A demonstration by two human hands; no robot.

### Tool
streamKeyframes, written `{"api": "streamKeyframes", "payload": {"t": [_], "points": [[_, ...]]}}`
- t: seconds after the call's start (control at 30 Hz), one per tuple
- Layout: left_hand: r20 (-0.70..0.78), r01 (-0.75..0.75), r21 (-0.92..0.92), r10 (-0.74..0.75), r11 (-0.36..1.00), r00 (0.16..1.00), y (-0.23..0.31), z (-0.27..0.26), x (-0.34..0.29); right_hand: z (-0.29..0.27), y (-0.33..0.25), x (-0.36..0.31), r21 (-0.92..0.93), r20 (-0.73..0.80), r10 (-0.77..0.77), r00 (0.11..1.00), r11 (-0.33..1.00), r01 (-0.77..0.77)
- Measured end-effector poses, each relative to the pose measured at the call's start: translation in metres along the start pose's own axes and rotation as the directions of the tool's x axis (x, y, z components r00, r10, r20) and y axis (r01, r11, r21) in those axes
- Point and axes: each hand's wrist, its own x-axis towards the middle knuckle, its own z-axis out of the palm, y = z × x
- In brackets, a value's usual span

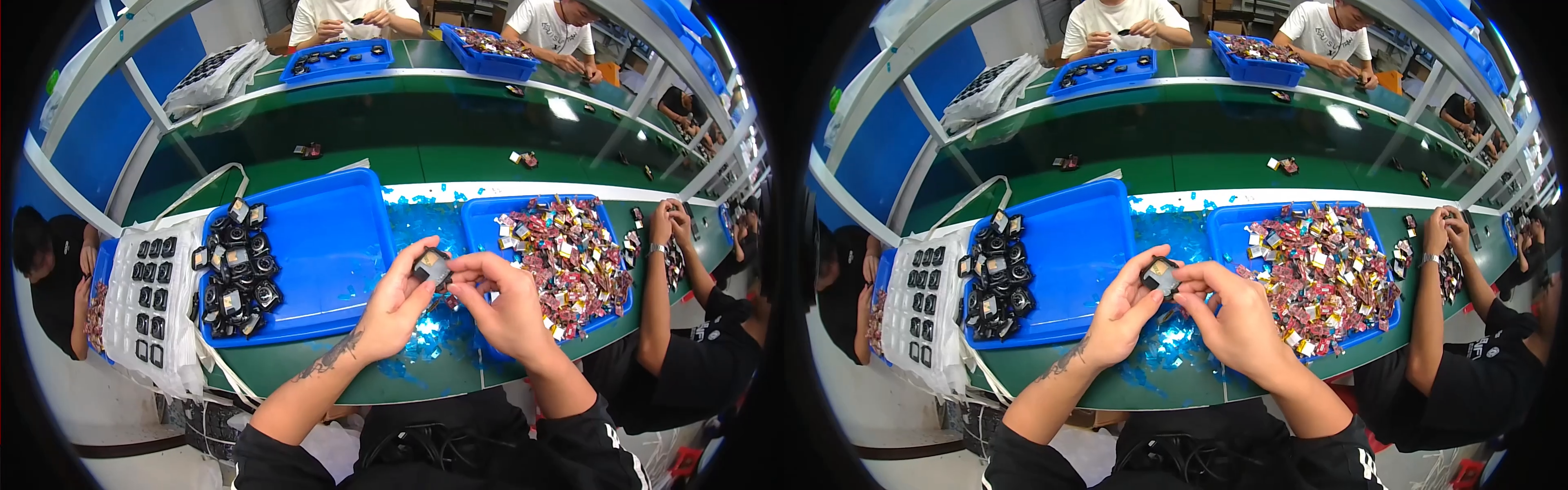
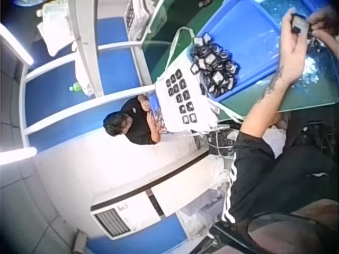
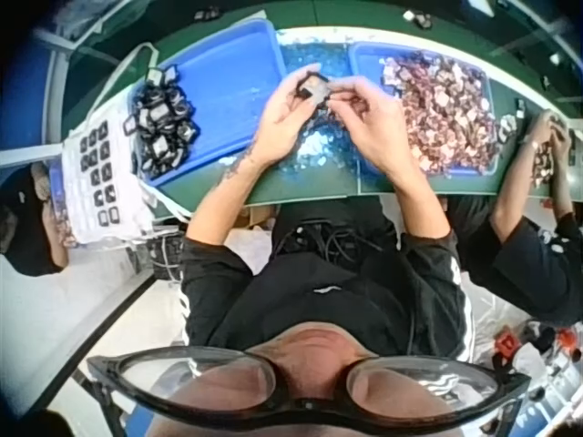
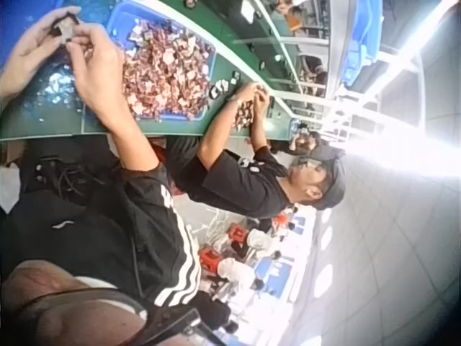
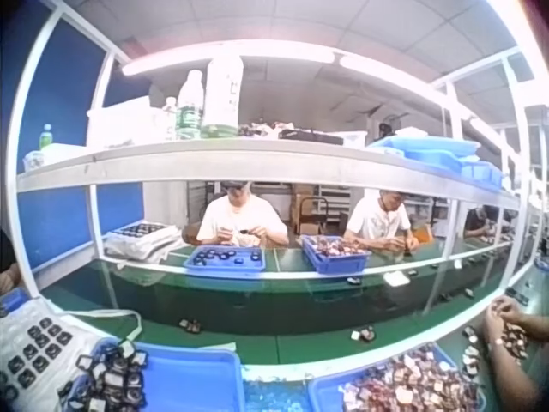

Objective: Attaching stickers to small electronic components on an assembly line.

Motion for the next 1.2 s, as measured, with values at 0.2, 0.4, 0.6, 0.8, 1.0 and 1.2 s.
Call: {"api": "streamKeyframes", "payload": {"t": [0.2,0.4,0.6,0.8,1.0,1.2], "points": [[0.054,0.021,0.07,-0.025,0.997,0.998,0.002,0.002,0.002,-0.005,-0.003,0.008,-0.263,0.028,-0.197,0.98,0.944,0.198],[0.099,0.005,0.066,-0.012,0.998,0.995,0.007,-0.008,0.0,-0.009,-0.003,0.008,-0.211,0.053,-0.069,0.996,0.974,0.079],[0.139,-0.001,0.117,-0.015,0.993,0.99,0.012,-0.009,-0.003,-0.007,-0.006,0.005,-0.197,0.053,-0.261,0.964,0.944,0.267],[0.165,-0.03,0.084,0.016,0.996,0.986,0.007,-0.008,-0.003,-0.006,-0.008,0.002,-0.205,0.032,-0.212,0.977,0.955,0.214],[0.153,0.0,0.097,-0.015,0.995,0.988,0.009,-0.005,-0.003,-0.005,-0.007,0.003,-0.309,0.012,-0.317,0.948,0.901,0.305],[0.155,0.03,0.135,-0.051,0.99,0.987,0.008,-0.003,-0.005,-0.006,-0.005,0.004,-0.477,0.043,-0.401,0.915,0.796,0.372]]}}
